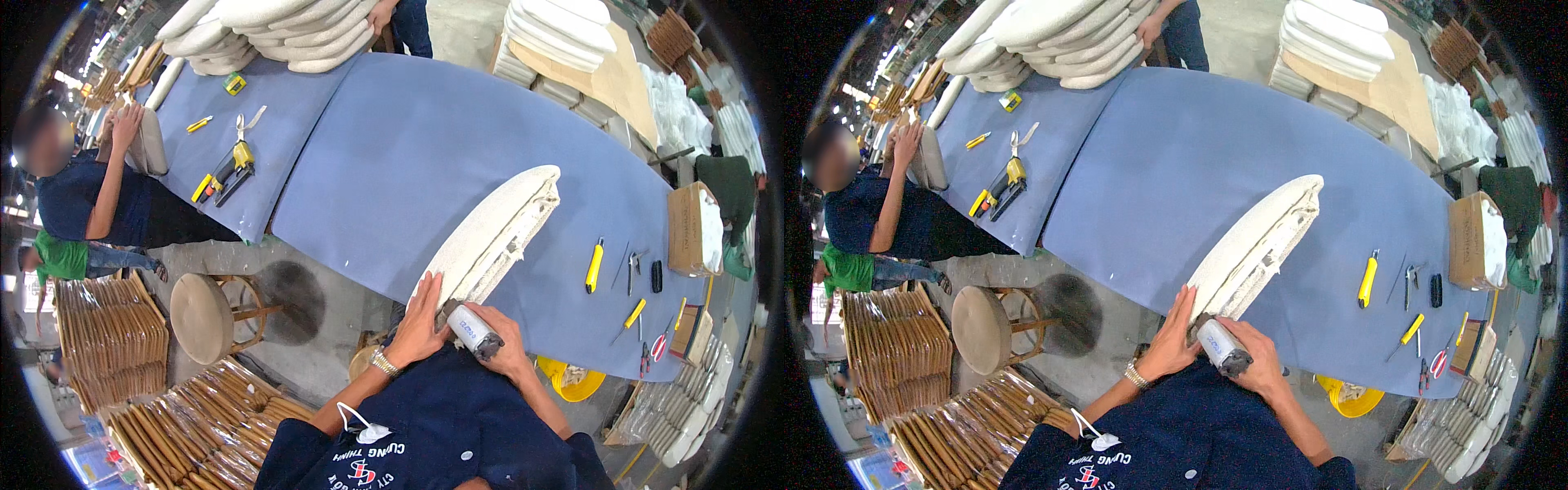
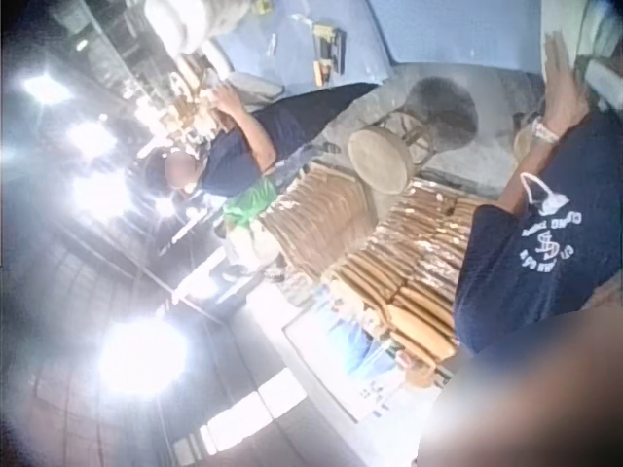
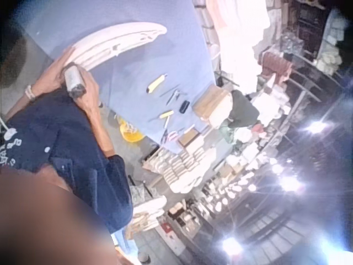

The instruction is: The person wraps a white fabric cover around a cushion, trims excess fabric with a utility knife, and secures the fabric using a staple gun. The person repeats this process on multiple cushions, folding edges and stapling them in place.

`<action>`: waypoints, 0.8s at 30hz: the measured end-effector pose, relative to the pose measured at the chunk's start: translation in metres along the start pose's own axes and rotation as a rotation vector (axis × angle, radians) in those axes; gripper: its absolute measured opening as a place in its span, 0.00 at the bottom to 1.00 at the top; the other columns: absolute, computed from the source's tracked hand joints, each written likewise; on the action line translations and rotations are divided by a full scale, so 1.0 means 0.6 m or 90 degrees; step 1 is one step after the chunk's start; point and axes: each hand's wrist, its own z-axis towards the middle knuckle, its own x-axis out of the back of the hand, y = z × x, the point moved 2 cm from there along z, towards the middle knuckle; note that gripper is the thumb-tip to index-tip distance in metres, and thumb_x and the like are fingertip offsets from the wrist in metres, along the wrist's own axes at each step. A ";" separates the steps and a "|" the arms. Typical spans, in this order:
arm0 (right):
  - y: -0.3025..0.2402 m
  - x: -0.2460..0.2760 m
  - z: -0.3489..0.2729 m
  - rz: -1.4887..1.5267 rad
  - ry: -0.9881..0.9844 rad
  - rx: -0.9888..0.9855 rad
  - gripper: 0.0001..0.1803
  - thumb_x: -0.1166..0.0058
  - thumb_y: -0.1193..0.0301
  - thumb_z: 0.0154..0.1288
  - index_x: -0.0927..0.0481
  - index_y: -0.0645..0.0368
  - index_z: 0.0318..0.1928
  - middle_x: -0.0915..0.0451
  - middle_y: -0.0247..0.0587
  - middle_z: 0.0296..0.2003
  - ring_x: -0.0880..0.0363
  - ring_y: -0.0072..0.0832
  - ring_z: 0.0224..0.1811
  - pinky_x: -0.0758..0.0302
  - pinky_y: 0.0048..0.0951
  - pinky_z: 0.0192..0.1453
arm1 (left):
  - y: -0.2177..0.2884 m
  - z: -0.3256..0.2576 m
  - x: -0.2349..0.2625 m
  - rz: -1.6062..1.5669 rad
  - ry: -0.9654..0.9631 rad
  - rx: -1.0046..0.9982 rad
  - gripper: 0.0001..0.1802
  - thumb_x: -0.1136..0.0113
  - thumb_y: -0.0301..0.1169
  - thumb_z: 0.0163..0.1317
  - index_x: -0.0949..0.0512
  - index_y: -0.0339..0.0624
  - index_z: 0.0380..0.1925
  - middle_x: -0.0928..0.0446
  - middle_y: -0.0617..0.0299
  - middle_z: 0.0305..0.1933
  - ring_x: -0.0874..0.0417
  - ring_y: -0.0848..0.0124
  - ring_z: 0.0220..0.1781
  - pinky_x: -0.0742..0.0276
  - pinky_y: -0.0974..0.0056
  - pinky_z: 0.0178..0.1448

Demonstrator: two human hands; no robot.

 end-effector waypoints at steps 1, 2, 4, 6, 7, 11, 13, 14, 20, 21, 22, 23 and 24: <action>-0.005 -0.002 -0.002 -0.004 -0.003 0.003 0.34 0.30 0.71 0.53 0.21 0.56 0.64 0.15 0.53 0.52 0.15 0.51 0.53 0.18 0.42 0.57 | -0.001 -0.013 0.003 -0.010 0.001 -0.002 0.58 0.29 0.32 0.62 0.58 0.41 0.83 0.58 0.32 0.85 0.55 0.38 0.86 0.52 0.42 0.85; -0.009 0.000 0.000 0.001 0.001 0.019 0.34 0.30 0.71 0.53 0.21 0.56 0.63 0.15 0.53 0.52 0.15 0.51 0.53 0.18 0.42 0.57 | -0.006 -0.018 0.007 -0.025 0.011 -0.033 0.57 0.30 0.32 0.62 0.58 0.40 0.83 0.58 0.32 0.85 0.55 0.39 0.86 0.52 0.44 0.85; -0.016 0.006 0.012 0.018 0.005 0.045 0.34 0.30 0.71 0.53 0.20 0.57 0.63 0.15 0.53 0.51 0.14 0.51 0.52 0.18 0.42 0.57 | -0.022 -0.026 0.008 -0.054 0.027 -0.085 0.55 0.31 0.32 0.64 0.57 0.38 0.82 0.58 0.32 0.85 0.56 0.42 0.87 0.53 0.47 0.86; -0.012 0.000 0.013 0.025 0.014 0.052 0.34 0.29 0.72 0.53 0.21 0.57 0.64 0.15 0.54 0.53 0.15 0.52 0.55 0.19 0.41 0.59 | -0.031 -0.019 0.007 -0.074 0.038 -0.063 0.55 0.31 0.32 0.65 0.58 0.33 0.81 0.56 0.32 0.84 0.53 0.44 0.87 0.53 0.52 0.86; -0.007 -0.001 0.012 0.019 0.012 0.067 0.34 0.30 0.72 0.53 0.21 0.58 0.64 0.16 0.54 0.55 0.15 0.52 0.57 0.19 0.42 0.60 | -0.028 -0.010 0.012 -0.108 0.021 0.002 0.57 0.30 0.34 0.63 0.58 0.33 0.81 0.56 0.31 0.84 0.51 0.43 0.86 0.51 0.53 0.86; -0.004 -0.008 0.008 0.012 -0.016 0.040 0.34 0.32 0.71 0.54 0.22 0.60 0.65 0.17 0.55 0.58 0.17 0.53 0.60 0.20 0.43 0.64 | -0.035 0.003 0.006 -0.023 0.023 0.018 0.53 0.33 0.28 0.62 0.55 0.35 0.81 0.52 0.33 0.84 0.47 0.43 0.85 0.44 0.52 0.84; -0.011 -0.009 0.014 0.023 -0.019 0.022 0.34 0.33 0.71 0.55 0.23 0.60 0.65 0.17 0.55 0.58 0.17 0.52 0.60 0.21 0.43 0.64 | -0.013 -0.005 0.003 0.013 0.068 0.021 0.51 0.35 0.23 0.61 0.52 0.37 0.81 0.48 0.36 0.83 0.44 0.43 0.83 0.40 0.51 0.83; -0.007 -0.010 0.013 0.025 -0.018 0.029 0.34 0.33 0.71 0.55 0.23 0.60 0.65 0.17 0.54 0.58 0.17 0.52 0.60 0.21 0.43 0.64 | -0.006 -0.010 -0.001 0.026 0.095 0.016 0.50 0.36 0.21 0.60 0.50 0.37 0.81 0.47 0.37 0.83 0.43 0.43 0.83 0.39 0.50 0.83; -0.002 -0.011 0.014 0.014 -0.018 0.042 0.34 0.32 0.70 0.55 0.22 0.60 0.65 0.16 0.54 0.58 0.16 0.51 0.60 0.20 0.42 0.64 | -0.005 -0.020 -0.012 0.082 0.179 -0.062 0.49 0.38 0.17 0.57 0.46 0.38 0.80 0.42 0.39 0.81 0.39 0.43 0.82 0.36 0.49 0.81; 0.000 -0.010 0.015 0.019 -0.017 0.046 0.34 0.32 0.70 0.55 0.22 0.60 0.65 0.16 0.54 0.58 0.16 0.51 0.60 0.20 0.42 0.64 | -0.004 -0.019 -0.010 0.073 0.182 -0.074 0.49 0.38 0.16 0.57 0.46 0.38 0.80 0.42 0.38 0.81 0.39 0.43 0.82 0.36 0.49 0.81; 0.000 -0.010 0.017 0.025 -0.017 0.054 0.34 0.32 0.70 0.55 0.22 0.60 0.64 0.16 0.54 0.58 0.16 0.51 0.60 0.20 0.42 0.64 | -0.006 -0.018 -0.007 0.033 0.191 -0.037 0.49 0.37 0.16 0.57 0.45 0.37 0.79 0.42 0.38 0.81 0.39 0.43 0.82 0.36 0.49 0.81; 0.000 -0.011 0.018 0.022 -0.023 0.044 0.34 0.32 0.69 0.55 0.21 0.61 0.64 0.17 0.55 0.58 0.16 0.51 0.59 0.20 0.43 0.64 | -0.007 -0.017 -0.007 -0.007 0.200 -0.001 0.49 0.37 0.16 0.57 0.44 0.37 0.79 0.42 0.38 0.81 0.39 0.43 0.82 0.37 0.49 0.81; 0.002 -0.013 0.015 0.026 -0.018 0.046 0.34 0.32 0.69 0.55 0.22 0.62 0.64 0.17 0.55 0.58 0.16 0.51 0.59 0.20 0.43 0.64 | -0.009 -0.017 -0.007 -0.047 0.209 0.036 0.48 0.37 0.16 0.56 0.44 0.37 0.79 0.42 0.37 0.81 0.39 0.43 0.82 0.37 0.50 0.81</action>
